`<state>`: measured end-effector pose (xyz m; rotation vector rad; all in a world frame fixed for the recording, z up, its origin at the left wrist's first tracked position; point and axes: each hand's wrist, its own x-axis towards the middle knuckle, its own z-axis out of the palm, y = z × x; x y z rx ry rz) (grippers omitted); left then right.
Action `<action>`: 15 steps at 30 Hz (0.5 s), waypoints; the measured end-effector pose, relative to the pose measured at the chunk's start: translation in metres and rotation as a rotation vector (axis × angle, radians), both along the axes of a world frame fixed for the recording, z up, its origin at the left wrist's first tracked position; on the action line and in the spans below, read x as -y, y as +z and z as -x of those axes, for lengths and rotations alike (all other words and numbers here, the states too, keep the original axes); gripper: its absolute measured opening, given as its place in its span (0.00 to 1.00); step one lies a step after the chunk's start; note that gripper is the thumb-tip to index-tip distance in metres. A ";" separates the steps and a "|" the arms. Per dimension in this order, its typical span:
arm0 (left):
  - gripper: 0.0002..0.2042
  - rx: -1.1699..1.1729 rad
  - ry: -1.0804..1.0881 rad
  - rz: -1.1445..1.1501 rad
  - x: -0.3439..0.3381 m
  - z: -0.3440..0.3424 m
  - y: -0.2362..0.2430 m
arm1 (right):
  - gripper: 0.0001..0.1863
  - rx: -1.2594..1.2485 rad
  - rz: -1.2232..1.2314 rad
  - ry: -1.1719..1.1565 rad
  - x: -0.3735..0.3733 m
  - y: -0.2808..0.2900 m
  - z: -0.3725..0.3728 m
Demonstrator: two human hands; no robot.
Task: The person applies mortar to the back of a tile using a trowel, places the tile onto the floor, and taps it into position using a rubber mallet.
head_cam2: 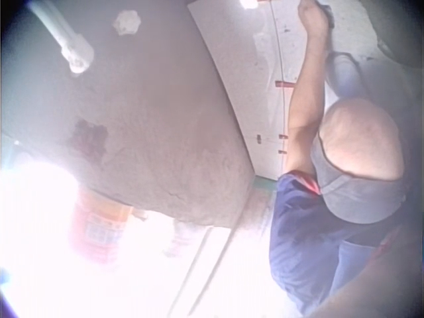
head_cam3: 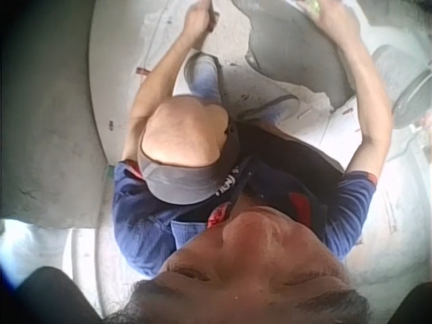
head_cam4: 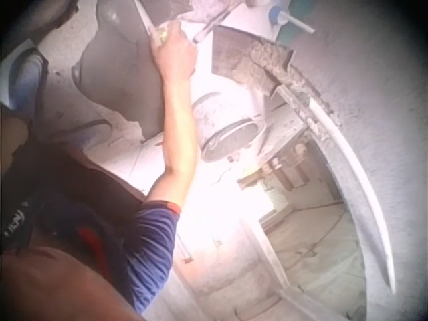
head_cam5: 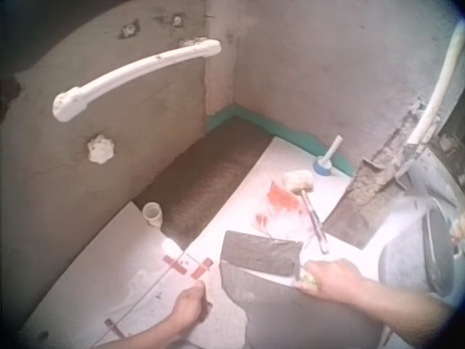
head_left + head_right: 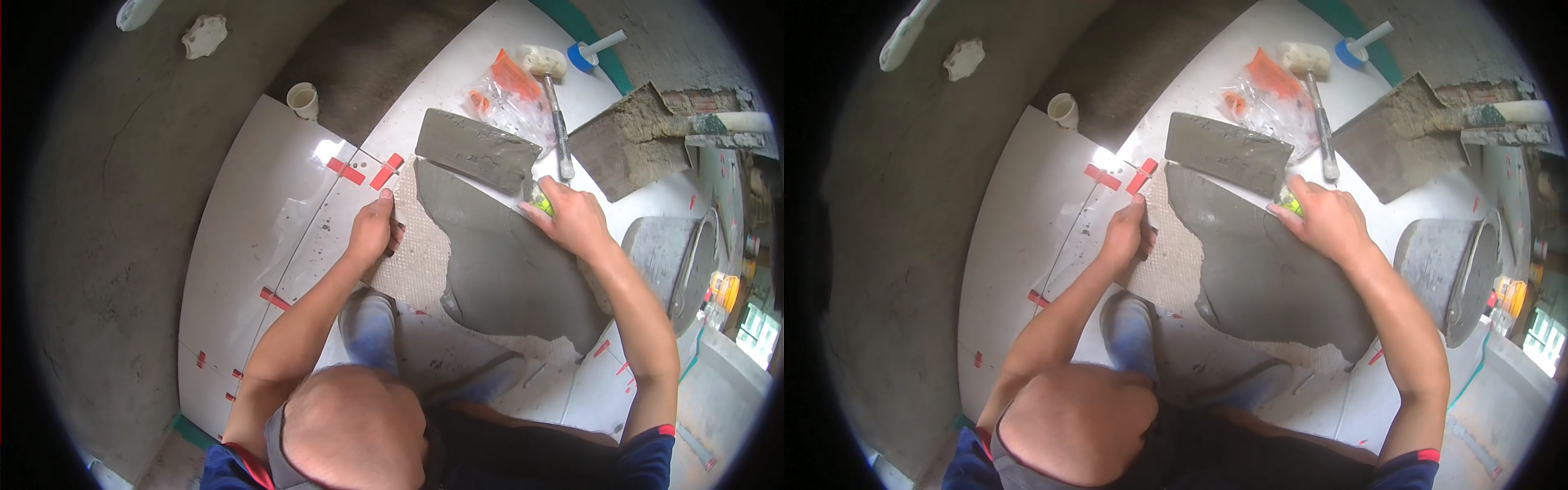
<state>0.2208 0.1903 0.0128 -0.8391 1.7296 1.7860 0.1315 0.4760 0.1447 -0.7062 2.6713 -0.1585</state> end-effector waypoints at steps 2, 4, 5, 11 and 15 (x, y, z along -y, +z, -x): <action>0.31 0.013 0.017 -0.008 0.001 0.001 0.001 | 0.20 -0.027 0.048 -0.002 0.002 0.008 -0.007; 0.32 0.033 0.021 -0.023 0.002 0.002 0.002 | 0.19 0.225 0.132 -0.077 0.003 0.021 -0.017; 0.32 0.055 0.048 -0.037 0.002 0.002 0.002 | 0.19 0.200 0.199 -0.049 0.005 0.027 -0.020; 0.33 0.049 0.113 -0.080 0.001 -0.001 -0.005 | 0.25 0.743 0.109 -0.501 0.024 0.020 -0.028; 0.33 0.042 0.117 -0.087 0.002 -0.002 -0.007 | 0.23 0.493 0.092 -0.379 0.011 0.005 -0.025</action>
